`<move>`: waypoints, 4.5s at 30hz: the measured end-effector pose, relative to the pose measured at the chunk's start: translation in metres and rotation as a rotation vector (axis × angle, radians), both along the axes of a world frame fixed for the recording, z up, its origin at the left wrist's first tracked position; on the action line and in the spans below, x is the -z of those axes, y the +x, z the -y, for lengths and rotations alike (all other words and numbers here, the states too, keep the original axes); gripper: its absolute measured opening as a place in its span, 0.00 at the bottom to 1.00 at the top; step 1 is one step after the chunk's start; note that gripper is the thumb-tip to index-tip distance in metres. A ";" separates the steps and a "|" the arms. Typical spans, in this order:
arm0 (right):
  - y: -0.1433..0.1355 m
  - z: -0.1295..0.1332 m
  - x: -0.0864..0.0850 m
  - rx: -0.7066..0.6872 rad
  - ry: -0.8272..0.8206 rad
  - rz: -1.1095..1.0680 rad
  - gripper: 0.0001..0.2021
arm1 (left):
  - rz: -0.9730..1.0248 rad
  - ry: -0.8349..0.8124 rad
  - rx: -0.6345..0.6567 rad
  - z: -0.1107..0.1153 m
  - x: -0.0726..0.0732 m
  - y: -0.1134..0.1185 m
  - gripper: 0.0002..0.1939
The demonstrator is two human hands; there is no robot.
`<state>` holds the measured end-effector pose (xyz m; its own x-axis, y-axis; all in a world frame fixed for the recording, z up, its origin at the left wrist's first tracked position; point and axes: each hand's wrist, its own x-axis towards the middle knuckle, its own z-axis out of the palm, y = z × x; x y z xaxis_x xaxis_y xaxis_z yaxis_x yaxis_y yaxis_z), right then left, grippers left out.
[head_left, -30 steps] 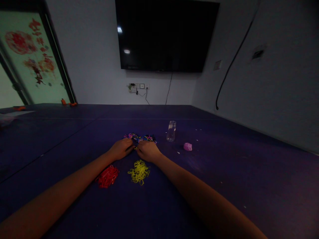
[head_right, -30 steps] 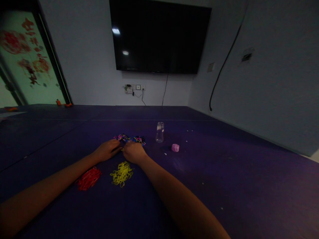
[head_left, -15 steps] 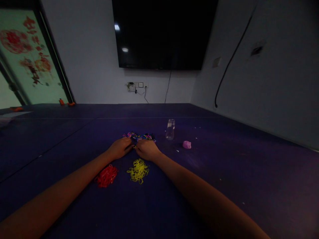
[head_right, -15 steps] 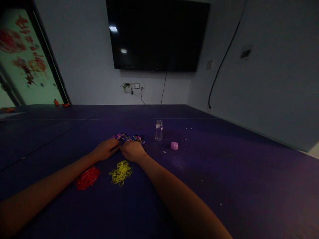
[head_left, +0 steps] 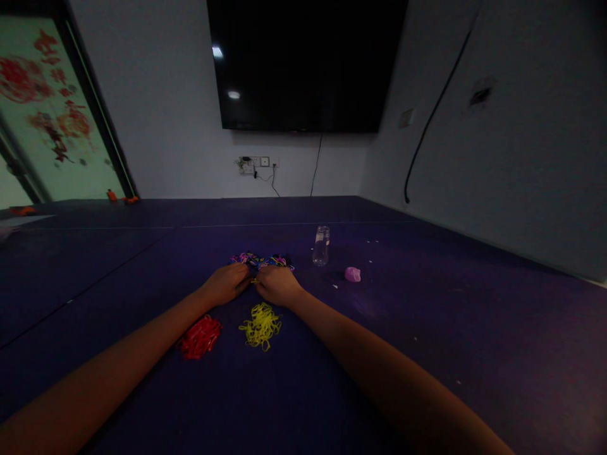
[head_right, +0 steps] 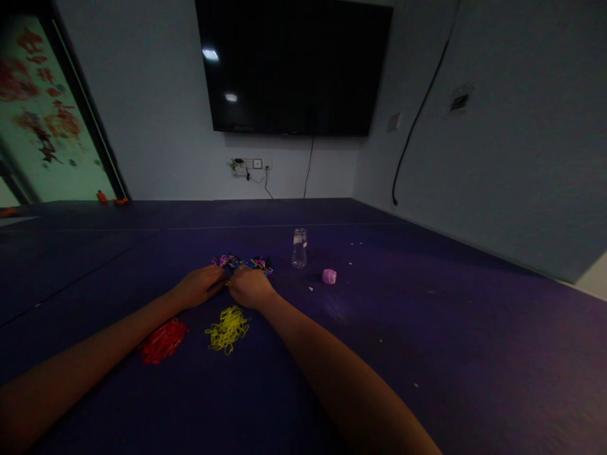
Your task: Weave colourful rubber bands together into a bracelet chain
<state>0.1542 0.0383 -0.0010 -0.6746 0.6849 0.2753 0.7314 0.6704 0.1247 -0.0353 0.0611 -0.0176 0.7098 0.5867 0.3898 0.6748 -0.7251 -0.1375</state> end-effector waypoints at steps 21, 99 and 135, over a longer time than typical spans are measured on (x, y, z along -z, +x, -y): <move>0.001 0.000 0.000 0.000 -0.015 -0.005 0.15 | 0.061 -0.019 0.007 -0.001 0.001 0.001 0.10; 0.000 -0.005 0.005 -0.011 0.025 -0.010 0.15 | 0.111 -0.010 0.032 -0.002 0.002 0.000 0.13; 0.000 -0.001 0.001 -0.005 0.002 0.001 0.15 | 0.095 -0.009 0.022 -0.003 0.001 -0.001 0.13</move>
